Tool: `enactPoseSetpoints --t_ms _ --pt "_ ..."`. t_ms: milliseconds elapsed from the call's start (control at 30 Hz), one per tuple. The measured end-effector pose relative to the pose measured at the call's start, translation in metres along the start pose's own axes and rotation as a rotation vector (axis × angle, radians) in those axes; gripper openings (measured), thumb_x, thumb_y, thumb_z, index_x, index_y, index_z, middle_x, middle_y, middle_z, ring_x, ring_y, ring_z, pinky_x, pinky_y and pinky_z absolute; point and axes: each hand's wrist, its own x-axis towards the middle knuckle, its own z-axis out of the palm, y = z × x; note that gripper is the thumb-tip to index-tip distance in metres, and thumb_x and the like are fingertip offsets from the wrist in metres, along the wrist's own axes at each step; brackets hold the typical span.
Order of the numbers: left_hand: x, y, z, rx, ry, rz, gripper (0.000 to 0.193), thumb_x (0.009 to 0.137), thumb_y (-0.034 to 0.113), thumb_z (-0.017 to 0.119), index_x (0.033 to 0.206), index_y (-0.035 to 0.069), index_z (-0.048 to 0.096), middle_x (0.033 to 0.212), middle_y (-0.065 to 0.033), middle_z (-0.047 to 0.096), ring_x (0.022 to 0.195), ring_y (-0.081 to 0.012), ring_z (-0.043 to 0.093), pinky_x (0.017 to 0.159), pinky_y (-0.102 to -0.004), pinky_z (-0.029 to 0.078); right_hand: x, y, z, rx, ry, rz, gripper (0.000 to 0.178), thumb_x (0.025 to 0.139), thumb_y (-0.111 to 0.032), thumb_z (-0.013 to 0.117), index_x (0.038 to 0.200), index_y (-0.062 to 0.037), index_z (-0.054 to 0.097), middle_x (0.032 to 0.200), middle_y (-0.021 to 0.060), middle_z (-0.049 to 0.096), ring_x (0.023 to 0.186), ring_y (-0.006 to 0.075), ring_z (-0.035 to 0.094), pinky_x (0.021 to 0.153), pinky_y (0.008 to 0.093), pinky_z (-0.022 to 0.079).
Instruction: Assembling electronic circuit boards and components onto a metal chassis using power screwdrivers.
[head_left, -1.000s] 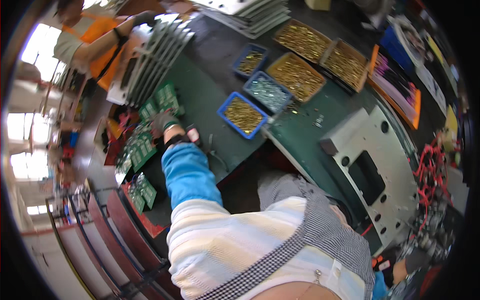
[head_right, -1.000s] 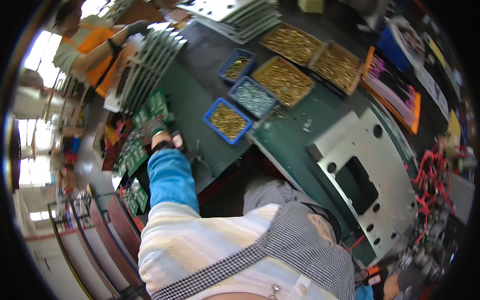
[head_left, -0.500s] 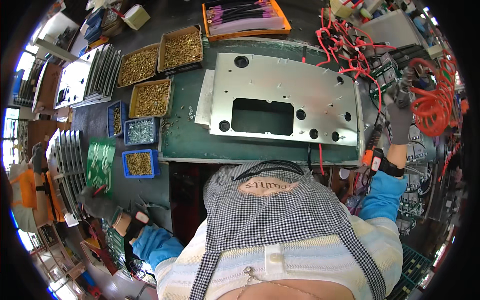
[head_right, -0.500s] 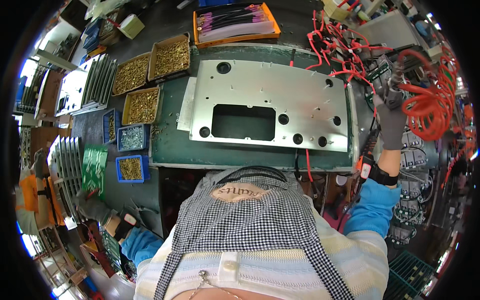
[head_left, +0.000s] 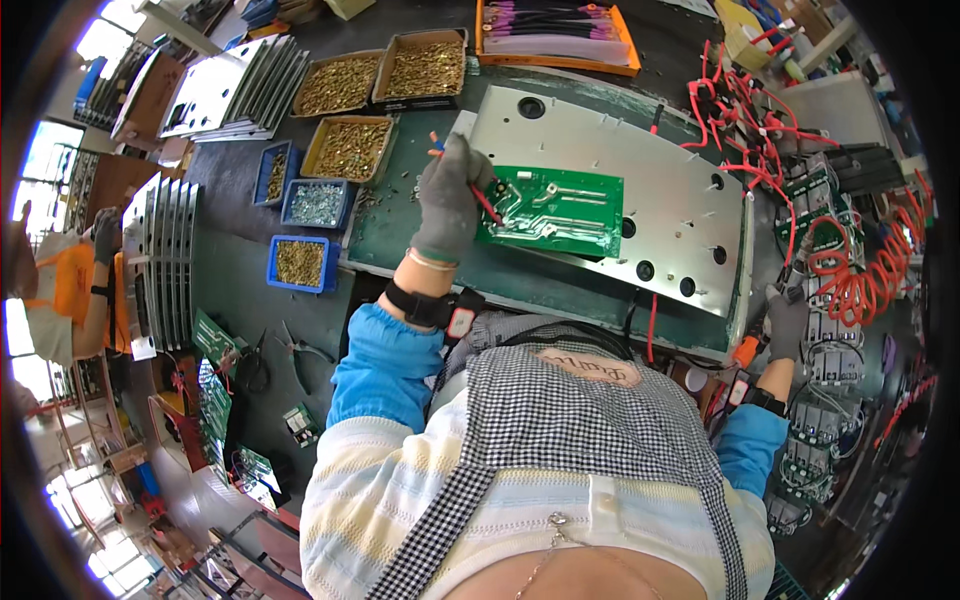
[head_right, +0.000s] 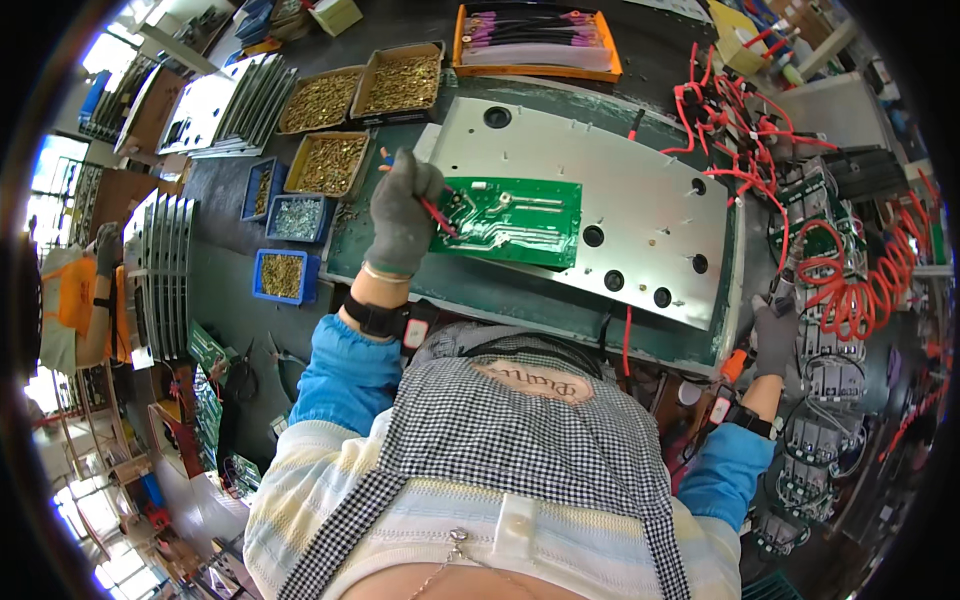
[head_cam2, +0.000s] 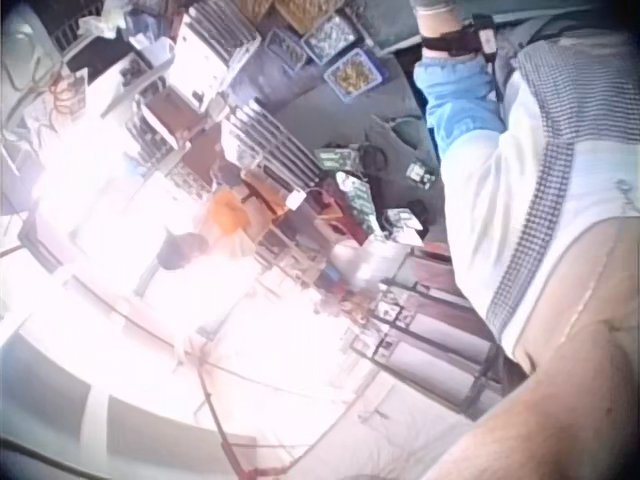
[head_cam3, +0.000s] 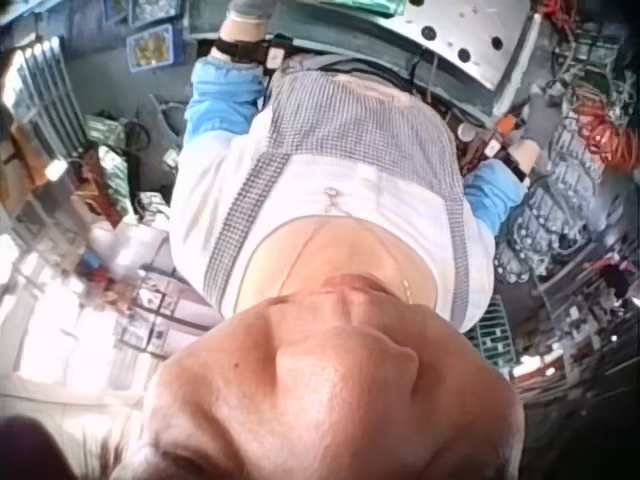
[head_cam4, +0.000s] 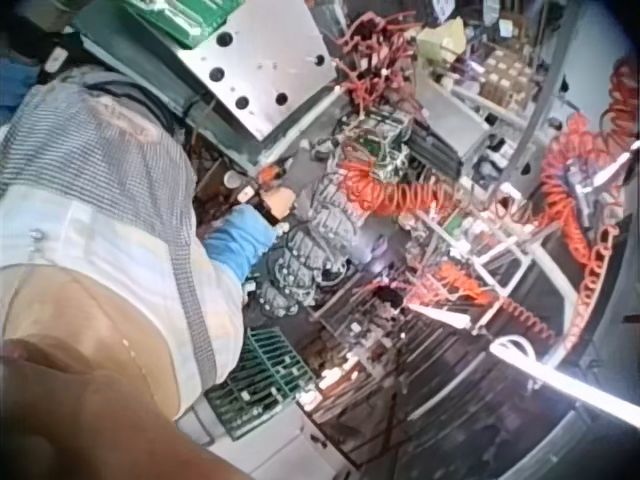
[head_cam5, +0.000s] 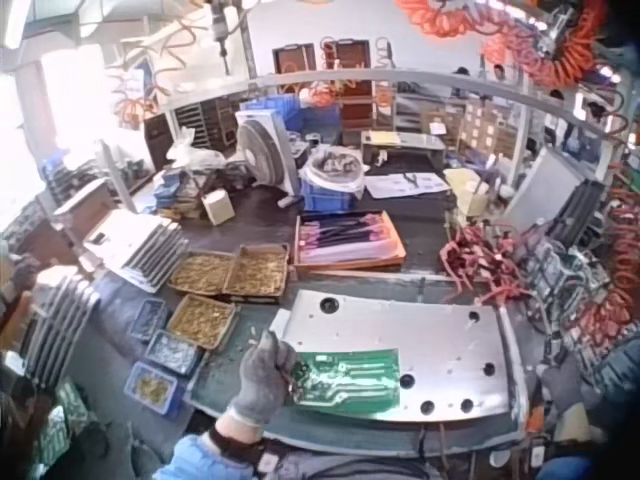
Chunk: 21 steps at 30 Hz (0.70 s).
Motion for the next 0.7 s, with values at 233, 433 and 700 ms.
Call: enactPoseSetpoints --t_ms 233,433,700 --pt "0.043 -0.045 -0.025 0.86 -0.175 0.351 0.014 0.086 0.012 0.048 0.078 0.006 0.058 0.058 -0.0064 0.051 0.058 -0.02 0.056 0.055 -0.0326 0.047 0.01 0.011 0.023 0.233 -0.261 0.694 0.052 0.081 -0.039 0.068 0.125 -0.0171 0.051 0.111 0.0078 0.056 0.099 0.0241 0.053 0.079 0.0414 0.047" --pt "0.006 -0.003 -0.012 0.593 -0.004 -0.221 0.054 0.092 0.045 0.045 0.057 0.006 0.058 0.066 -0.008 0.059 0.06 -0.0208 0.057 0.06 -0.0359 0.043 0.093 0.078 0.055 -0.149 -0.316 0.427 0.065 0.082 -0.021 0.064 0.139 -0.0082 0.035 0.119 0.0119 0.055 0.098 0.0262 0.055 0.079 0.0431 0.045" --pt "-0.011 0.011 -0.017 1.138 -0.125 0.149 0.034 0.096 0.034 0.042 0.095 0.005 0.058 0.085 -0.0122 0.062 0.08 -0.0271 0.06 0.076 -0.0362 0.048 0.113 0.046 0.073 0.576 -0.756 1.09 0.069 0.093 -0.058 0.032 0.145 -0.0131 0.026 0.148 0.0059 0.028 0.132 0.0246 0.029 0.109 0.0363 0.023"
